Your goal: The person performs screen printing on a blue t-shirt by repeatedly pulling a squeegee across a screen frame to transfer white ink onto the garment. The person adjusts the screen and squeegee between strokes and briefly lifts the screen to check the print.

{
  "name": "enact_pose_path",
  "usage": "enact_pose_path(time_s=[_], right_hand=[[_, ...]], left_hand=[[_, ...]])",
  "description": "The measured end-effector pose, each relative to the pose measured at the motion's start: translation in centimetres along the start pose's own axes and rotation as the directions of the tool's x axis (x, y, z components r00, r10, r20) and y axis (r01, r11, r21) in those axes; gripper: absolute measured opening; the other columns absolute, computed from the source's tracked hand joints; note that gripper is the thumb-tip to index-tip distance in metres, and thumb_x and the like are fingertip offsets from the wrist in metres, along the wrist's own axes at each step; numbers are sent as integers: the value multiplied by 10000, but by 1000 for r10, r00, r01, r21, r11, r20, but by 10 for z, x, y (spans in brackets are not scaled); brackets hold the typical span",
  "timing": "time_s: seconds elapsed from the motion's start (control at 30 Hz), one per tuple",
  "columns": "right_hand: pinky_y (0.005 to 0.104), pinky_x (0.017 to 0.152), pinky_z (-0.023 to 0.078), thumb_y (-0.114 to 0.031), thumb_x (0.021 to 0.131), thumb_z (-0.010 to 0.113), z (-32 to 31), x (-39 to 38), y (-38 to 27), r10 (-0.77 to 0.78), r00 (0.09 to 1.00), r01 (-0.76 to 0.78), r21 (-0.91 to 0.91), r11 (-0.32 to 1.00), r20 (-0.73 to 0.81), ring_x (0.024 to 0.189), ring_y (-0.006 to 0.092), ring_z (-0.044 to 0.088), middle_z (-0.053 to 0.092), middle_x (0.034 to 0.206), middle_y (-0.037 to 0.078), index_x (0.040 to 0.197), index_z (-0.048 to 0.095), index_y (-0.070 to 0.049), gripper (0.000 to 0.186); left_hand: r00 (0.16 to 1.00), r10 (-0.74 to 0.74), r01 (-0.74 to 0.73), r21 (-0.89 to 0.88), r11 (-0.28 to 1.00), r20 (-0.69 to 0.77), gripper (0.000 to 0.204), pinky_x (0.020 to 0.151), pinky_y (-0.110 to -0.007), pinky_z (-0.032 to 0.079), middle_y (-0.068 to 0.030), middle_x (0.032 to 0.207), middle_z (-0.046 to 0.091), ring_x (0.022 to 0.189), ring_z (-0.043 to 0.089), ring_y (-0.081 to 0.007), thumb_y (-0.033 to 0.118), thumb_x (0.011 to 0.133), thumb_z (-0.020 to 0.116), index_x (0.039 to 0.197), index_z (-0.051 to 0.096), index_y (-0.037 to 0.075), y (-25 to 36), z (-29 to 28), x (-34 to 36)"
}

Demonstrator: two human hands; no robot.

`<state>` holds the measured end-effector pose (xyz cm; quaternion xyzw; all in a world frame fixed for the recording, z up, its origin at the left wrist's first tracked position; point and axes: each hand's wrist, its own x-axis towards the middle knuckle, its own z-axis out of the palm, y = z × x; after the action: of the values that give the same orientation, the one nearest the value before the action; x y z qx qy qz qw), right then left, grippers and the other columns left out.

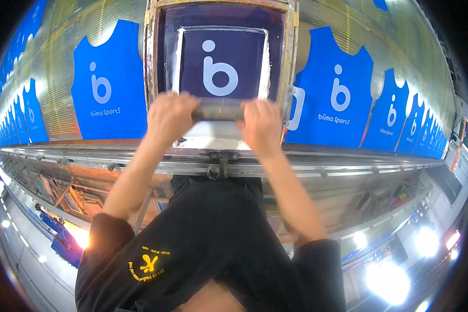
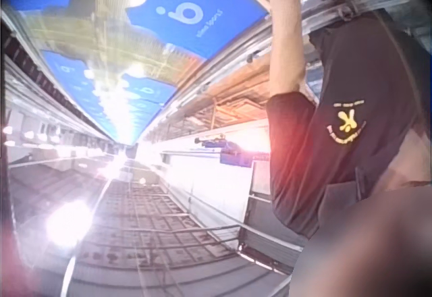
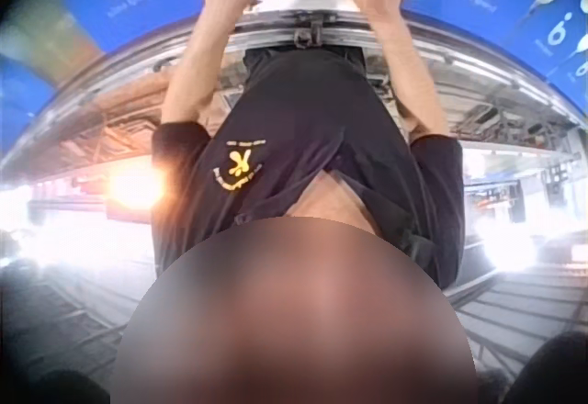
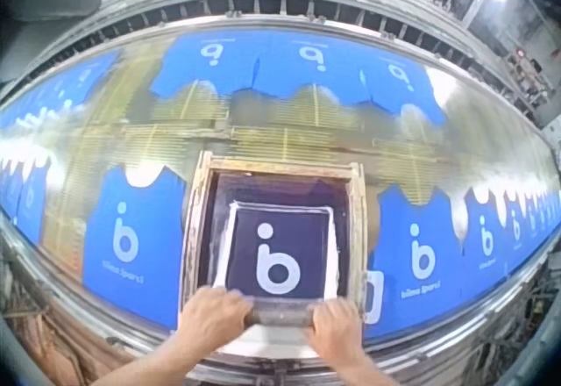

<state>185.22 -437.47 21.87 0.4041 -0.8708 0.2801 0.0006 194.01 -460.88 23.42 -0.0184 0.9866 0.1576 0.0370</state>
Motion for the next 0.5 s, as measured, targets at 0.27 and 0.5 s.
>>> enact_pose_path(time_s=[0.27, 0.5], right_hand=[[502, 783, 511, -411, 771, 919, -16, 69, 42, 18, 983, -21, 18, 1000, 185, 854, 389, 669, 697, 916, 140, 940, 691, -49, 460], [498, 763, 539, -396, 834, 887, 8, 186, 98, 26, 999, -31, -111, 993, -44, 874, 392, 695, 708, 917, 154, 981, 705, -34, 431]], left_hand=[[954, -52, 56, -3, 998, 296, 410, 761, -476, 588, -82, 849, 771, 833, 761, -321, 559, 814, 846, 906, 786, 165, -28, -29, 77], [998, -57, 56, 136, 989, 3, 384, 747, -482, 584, -89, 870, 774, 870, 760, -326, 534, 840, 815, 920, 798, 159, -61, -42, 190]])
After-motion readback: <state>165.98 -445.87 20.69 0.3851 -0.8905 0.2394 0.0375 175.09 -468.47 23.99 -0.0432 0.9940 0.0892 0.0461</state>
